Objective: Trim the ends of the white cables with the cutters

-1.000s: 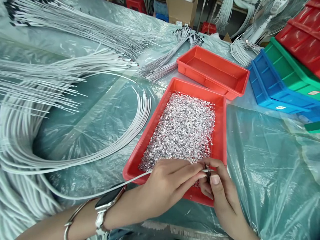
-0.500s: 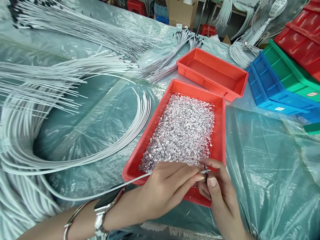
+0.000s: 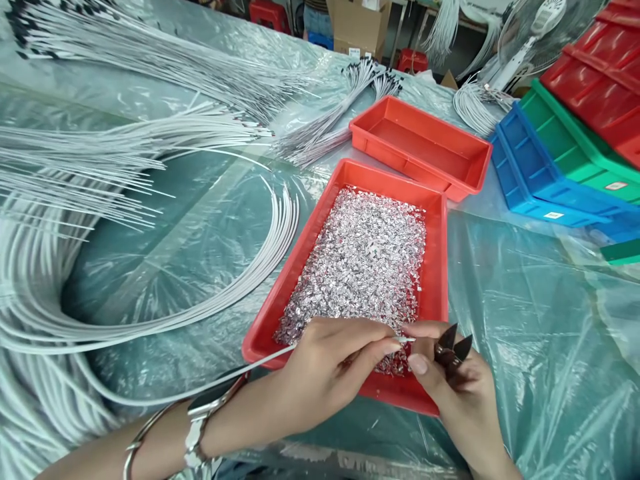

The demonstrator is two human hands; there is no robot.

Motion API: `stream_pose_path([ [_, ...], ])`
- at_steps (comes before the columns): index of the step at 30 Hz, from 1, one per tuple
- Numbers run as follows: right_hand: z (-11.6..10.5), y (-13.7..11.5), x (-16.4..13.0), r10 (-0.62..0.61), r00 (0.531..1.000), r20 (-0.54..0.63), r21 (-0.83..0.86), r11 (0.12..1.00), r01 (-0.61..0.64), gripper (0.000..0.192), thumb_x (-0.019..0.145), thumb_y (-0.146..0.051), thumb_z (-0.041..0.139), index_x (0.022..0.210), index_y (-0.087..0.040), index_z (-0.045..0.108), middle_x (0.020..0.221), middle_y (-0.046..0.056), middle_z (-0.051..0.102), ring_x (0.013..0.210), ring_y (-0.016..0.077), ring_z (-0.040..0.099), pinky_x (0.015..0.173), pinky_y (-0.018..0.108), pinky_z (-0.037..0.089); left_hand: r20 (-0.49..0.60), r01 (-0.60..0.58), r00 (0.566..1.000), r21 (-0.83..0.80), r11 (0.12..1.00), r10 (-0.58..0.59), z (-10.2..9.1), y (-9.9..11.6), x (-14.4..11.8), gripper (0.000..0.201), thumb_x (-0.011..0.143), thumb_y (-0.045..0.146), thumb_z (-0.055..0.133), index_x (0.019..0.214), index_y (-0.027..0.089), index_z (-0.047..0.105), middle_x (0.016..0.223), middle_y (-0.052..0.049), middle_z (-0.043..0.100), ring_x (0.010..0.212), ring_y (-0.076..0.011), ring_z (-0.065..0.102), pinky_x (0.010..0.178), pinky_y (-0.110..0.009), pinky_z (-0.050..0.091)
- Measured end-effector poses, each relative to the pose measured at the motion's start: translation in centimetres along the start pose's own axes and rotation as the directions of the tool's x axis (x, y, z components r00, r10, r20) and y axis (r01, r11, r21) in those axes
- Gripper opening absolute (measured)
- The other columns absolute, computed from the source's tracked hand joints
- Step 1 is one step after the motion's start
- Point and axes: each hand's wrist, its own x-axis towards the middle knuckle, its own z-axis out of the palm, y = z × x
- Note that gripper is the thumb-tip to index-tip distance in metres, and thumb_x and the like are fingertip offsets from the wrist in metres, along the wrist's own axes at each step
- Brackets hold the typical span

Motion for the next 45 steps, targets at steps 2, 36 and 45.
stream_pose_path([
  [2, -0.2, 0.0, 0.2, 0.034, 0.999, 0.029, 0.012, 0.999, -0.035, 0.009, 0.084, -0.037, 0.071, 0.087, -0.028, 0.072, 0.058, -0.006, 0.037, 0.051, 0.0116, 0.030, 0.046, 0.023, 0.025, 0.014, -0.015, 1.000, 0.014, 1.000, 0.015, 0.1, -0.1, 0.1, 0.018, 0.096, 0.018, 0.054, 0.081, 0.014, 0.064, 0.062, 0.001, 0.060, 0.052, -0.0082, 0.052, 0.052, -0.020, 0.039],
  [36, -1.7, 0.0, 1.5, 0.352, 0.836, 0.421, 0.372, 0.773, -0.513, 0.024, 0.074, -0.034, 0.083, 0.075, -0.024, 0.062, 0.052, -0.011, 0.024, 0.047, 0.0076, 0.014, 0.047, 0.026, 0.011, 0.101, -0.048, 0.994, -0.023, 0.999, 0.050, 0.0, -0.6, -0.1, 0.023, 0.100, 0.025, 0.050, 0.089, 0.015, 0.068, 0.069, -0.002, 0.069, 0.057, -0.0115, 0.060, 0.054, -0.023, 0.041],
  [45, -1.3, 0.2, 1.1, 0.310, 0.910, 0.277, 0.284, 0.878, -0.385, 0.020, 0.076, -0.039, 0.080, 0.072, -0.026, 0.067, 0.053, -0.009, 0.026, 0.049, 0.0084, 0.017, 0.047, 0.026, 0.013, 0.136, 0.036, 0.990, -0.060, 0.998, -0.027, 0.0, -0.6, 0.0, 0.021, 0.098, 0.024, 0.053, 0.086, 0.015, 0.067, 0.069, -0.002, 0.068, 0.057, -0.0098, 0.058, 0.054, -0.021, 0.039],
])
